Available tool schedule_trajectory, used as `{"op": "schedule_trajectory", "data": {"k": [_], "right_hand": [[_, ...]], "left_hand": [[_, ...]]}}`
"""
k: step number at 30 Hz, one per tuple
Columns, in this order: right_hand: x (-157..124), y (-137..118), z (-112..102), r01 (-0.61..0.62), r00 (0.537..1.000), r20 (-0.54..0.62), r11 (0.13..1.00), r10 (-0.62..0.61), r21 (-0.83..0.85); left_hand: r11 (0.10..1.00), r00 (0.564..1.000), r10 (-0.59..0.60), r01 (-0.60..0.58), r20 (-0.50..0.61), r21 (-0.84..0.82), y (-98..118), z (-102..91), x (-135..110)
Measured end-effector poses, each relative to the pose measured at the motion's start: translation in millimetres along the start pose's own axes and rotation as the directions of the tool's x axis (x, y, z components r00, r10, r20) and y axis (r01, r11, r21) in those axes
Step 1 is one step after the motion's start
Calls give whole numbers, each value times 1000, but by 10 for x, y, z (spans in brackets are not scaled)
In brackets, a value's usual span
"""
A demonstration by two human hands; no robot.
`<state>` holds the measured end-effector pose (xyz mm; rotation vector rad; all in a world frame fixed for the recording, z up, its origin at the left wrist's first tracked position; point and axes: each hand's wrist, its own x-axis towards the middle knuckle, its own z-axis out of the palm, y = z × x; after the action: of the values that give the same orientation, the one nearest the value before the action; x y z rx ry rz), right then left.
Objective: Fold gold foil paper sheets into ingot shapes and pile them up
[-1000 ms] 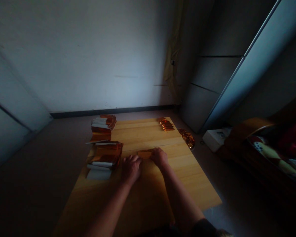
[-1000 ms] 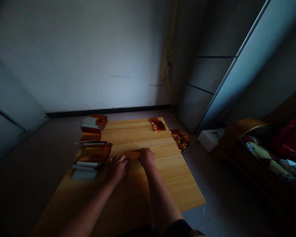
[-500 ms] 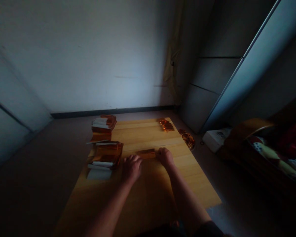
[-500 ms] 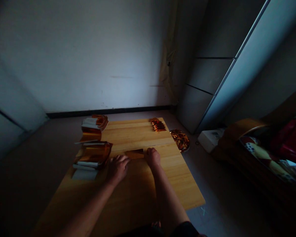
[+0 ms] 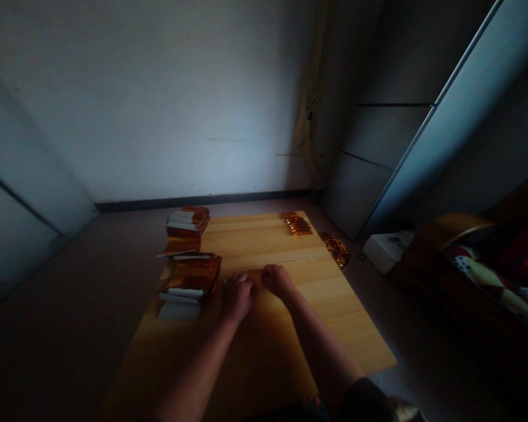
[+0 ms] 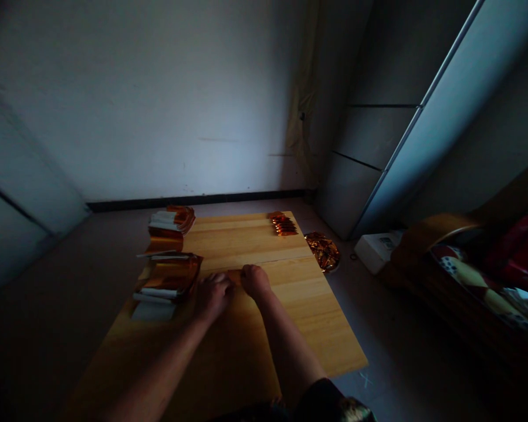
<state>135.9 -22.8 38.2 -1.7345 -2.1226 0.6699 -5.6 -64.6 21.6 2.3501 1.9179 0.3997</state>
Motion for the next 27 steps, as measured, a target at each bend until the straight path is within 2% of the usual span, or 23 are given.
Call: {"op": "schedule_trajectory", "data": {"k": [3,7,12,19,27], "right_hand": [[54,52,45,-9,999,51,997,13,-78],[92,110,50,24,997,71,997,-19,-69],[90,103,51,34,998,61,998,-30,-62],[74,95,35,20,998,66,1000,-19,-11],[74,94,35,17,998,57,1000,-18,14]], "left_hand": [[997,997,-72,72,11,-35,-19,-2,79],[981,982,-187,187,5,-54,-17,-7,145],[965,966,-255,257,43,-49,7,-33,174],[967,966,-216,232,140,-104,-64,-157,220],[949,962,-223,251,157,-189,-261,-45,260]]}}
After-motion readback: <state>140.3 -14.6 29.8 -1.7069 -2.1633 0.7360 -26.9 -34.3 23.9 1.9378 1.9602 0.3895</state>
